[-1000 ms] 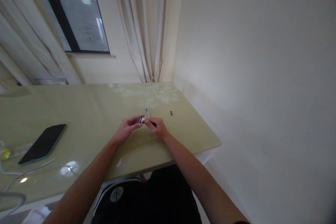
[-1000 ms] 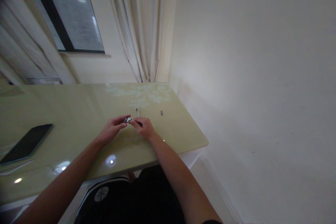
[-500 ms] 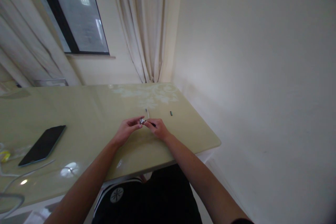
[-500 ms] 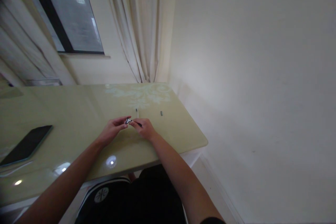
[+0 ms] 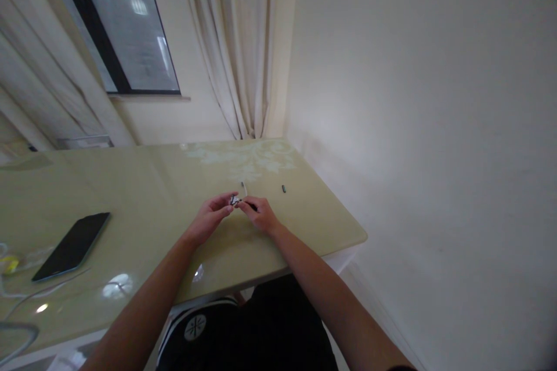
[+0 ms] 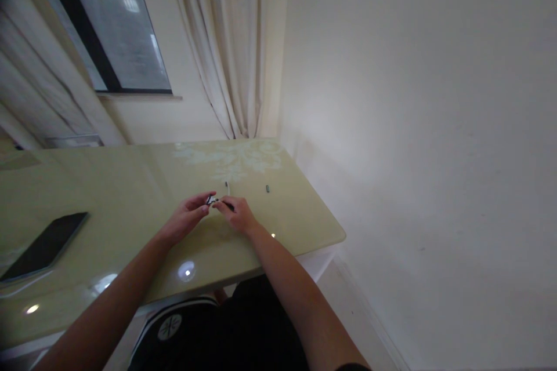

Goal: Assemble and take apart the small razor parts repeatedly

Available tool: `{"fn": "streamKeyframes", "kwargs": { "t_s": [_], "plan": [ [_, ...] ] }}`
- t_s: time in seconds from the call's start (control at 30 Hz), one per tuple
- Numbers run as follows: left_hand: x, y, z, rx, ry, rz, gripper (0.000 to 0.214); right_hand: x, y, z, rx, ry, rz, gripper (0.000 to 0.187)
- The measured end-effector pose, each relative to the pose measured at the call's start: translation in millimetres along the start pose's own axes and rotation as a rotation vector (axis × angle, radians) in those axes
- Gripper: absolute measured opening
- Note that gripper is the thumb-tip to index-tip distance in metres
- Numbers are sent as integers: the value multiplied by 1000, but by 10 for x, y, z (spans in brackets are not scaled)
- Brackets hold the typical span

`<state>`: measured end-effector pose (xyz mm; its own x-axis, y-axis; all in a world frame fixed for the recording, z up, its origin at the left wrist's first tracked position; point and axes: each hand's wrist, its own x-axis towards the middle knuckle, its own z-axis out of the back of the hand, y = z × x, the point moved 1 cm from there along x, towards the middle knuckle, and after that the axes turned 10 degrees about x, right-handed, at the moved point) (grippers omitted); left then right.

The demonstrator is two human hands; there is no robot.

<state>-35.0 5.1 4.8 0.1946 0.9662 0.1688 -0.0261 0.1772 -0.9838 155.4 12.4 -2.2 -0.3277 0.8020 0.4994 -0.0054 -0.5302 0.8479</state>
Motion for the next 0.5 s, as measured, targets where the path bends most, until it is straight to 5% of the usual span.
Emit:
{"fn": "streamKeyframes", "kwargs": {
  "t_s": [0.27, 0.5],
  "plan": [
    [10, 23, 85, 219, 19, -29, 59, -12, -14, 54, -40, 61, 40, 36],
    [18, 40, 55, 41, 30, 4, 56, 0, 9, -7, -9, 15, 0, 40]
  ]
}}
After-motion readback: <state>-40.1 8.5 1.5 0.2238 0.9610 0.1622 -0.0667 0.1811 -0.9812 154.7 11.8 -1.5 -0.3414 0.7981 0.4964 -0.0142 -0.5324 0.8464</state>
